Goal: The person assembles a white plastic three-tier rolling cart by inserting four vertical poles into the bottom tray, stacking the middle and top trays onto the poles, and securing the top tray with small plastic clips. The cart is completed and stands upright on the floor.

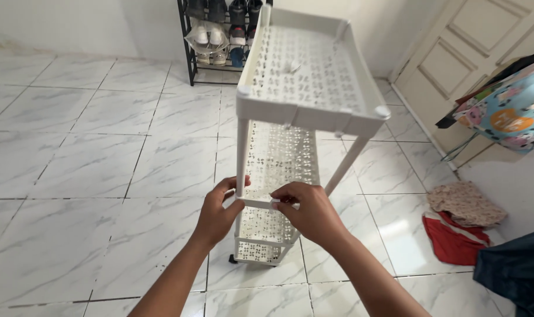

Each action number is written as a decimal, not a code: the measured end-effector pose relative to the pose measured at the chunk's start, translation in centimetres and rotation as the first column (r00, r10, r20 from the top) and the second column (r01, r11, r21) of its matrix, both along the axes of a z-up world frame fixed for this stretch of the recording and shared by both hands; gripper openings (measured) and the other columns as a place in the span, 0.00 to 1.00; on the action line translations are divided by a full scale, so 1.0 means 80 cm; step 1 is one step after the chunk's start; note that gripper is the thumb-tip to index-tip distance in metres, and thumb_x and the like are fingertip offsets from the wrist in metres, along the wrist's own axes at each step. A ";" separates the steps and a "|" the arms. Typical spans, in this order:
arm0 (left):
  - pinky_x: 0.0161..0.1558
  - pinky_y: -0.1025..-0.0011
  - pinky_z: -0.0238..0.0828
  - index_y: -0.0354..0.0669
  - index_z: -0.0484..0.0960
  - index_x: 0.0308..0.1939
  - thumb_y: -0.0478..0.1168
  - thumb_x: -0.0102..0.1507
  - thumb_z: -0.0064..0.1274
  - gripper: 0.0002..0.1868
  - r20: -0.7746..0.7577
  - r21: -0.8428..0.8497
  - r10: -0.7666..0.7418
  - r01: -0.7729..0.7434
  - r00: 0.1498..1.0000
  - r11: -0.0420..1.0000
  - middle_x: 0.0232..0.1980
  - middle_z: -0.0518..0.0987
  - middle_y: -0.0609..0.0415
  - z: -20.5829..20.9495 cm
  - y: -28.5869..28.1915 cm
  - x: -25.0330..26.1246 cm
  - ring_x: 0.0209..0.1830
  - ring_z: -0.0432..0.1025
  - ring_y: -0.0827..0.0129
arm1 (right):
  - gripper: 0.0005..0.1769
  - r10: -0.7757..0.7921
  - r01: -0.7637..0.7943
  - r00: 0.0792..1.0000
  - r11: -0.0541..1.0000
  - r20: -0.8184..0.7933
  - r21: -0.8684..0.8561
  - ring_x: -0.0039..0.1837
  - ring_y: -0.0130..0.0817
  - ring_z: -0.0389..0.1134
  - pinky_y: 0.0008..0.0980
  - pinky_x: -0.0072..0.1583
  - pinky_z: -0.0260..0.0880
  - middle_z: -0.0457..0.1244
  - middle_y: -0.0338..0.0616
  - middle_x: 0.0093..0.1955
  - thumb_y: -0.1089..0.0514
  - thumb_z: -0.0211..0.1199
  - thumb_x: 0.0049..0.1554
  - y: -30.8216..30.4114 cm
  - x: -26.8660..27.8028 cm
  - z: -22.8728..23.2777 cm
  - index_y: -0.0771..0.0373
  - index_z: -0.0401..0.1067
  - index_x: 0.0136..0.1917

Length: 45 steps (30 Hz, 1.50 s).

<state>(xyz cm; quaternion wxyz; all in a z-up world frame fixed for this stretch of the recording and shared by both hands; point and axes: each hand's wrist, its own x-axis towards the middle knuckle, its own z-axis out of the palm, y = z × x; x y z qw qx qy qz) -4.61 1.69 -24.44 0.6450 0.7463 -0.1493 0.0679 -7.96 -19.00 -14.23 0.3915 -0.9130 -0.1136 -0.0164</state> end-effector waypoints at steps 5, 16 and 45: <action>0.68 0.64 0.67 0.40 0.82 0.50 0.34 0.58 0.55 0.16 0.105 0.026 -0.061 0.059 0.993 0.998 0.50 0.86 0.52 -0.007 0.013 0.012 0.57 0.78 0.64 | 0.12 0.045 -0.038 0.995 0.996 0.088 -0.078 0.50 0.37 0.76 0.36 0.52 0.76 0.73 0.44 0.49 0.59 0.70 0.52 0.020 0.018 -0.058 0.60 0.81 0.51; 0.61 0.60 0.71 0.48 0.85 0.35 0.50 0.54 0.68 0.14 0.071 0.272 -0.076 0.054 0.995 0.961 0.51 0.78 0.53 0.001 0.010 0.029 0.59 0.73 0.62 | 0.13 -0.027 0.028 1.000 0.994 0.014 -0.107 0.49 0.34 0.76 0.36 0.52 0.77 0.74 0.42 0.45 0.56 0.72 0.51 0.024 0.024 -0.060 0.58 0.80 0.51; 0.60 0.66 0.75 0.47 0.73 0.37 0.39 0.55 0.65 0.15 -0.124 0.254 -0.264 0.288 0.956 0.923 0.44 0.84 0.58 0.019 0.017 0.051 0.57 0.78 0.67 | 0.17 -0.038 0.034 0.999 0.974 -0.014 -0.222 0.56 0.42 0.73 0.42 0.60 0.72 0.71 0.44 0.56 0.48 0.68 0.57 0.030 0.006 -0.031 0.55 0.79 0.56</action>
